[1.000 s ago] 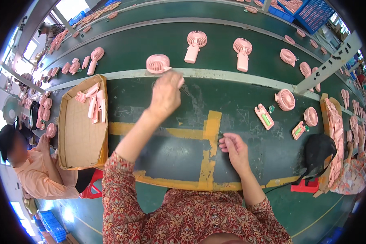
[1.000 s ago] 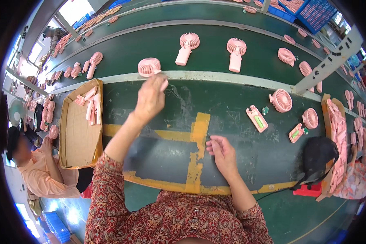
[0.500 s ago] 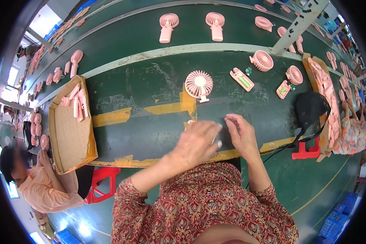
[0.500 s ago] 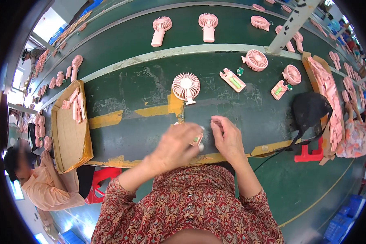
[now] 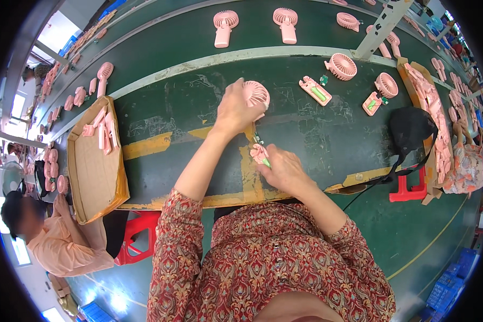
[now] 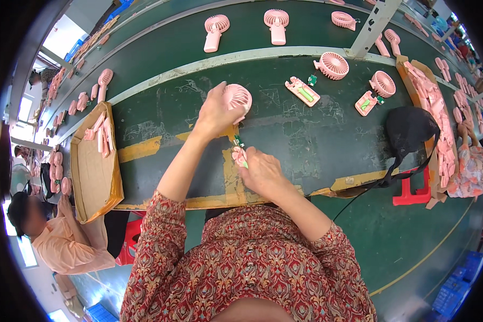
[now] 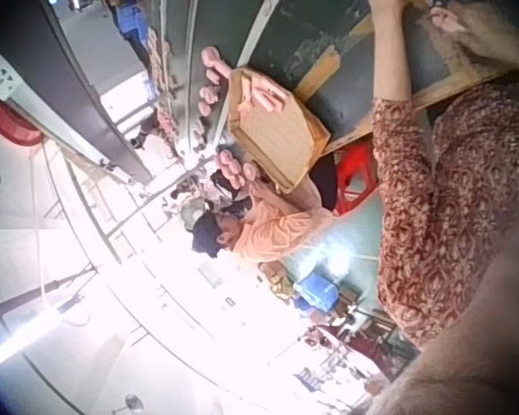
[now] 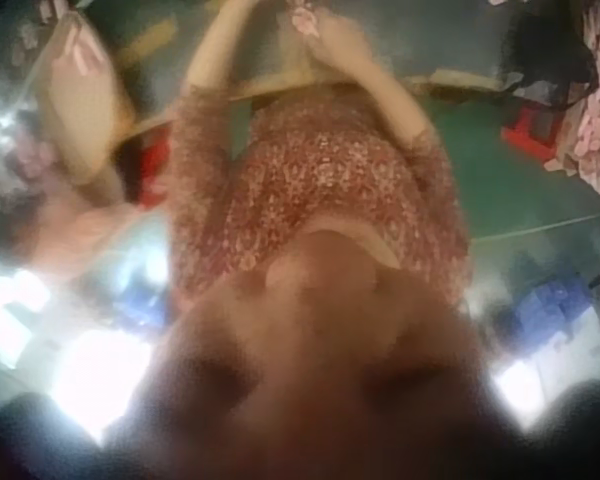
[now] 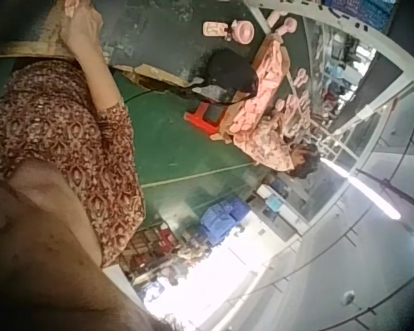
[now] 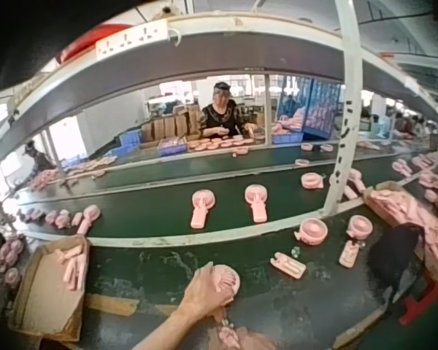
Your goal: The person assembles portable electric fans by attaching the fan head to the handle base, snapping the plastic casing shut, testing the fan by pressing its power button, and placing the assembled fans onto the conveyor belt.
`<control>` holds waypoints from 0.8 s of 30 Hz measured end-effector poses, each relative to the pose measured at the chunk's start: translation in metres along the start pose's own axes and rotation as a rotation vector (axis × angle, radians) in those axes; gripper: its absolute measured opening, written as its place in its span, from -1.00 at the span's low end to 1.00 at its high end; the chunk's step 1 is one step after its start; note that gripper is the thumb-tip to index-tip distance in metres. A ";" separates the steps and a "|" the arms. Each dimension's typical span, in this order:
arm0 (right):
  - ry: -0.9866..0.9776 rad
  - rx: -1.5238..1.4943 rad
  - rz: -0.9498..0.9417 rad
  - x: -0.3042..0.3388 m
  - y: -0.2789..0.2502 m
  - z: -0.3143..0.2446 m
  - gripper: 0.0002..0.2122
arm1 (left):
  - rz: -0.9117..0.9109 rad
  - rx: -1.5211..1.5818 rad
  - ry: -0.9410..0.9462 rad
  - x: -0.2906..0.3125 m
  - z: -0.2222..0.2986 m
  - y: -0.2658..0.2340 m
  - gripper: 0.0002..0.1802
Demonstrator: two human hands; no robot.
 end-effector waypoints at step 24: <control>0.201 -1.137 -0.530 0.026 0.044 0.000 -0.81 | -0.099 1.371 -0.035 0.105 0.018 0.023 -0.55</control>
Point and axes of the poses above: each hand's wrist, its own x-axis away from the middle knuckle, its own y-axis out of the palm, z = x × y, the point moved 9 cm from there along -x, towards the middle knuckle, and after that the axes turned 12 degrees about -z, right-handed, at the moved point
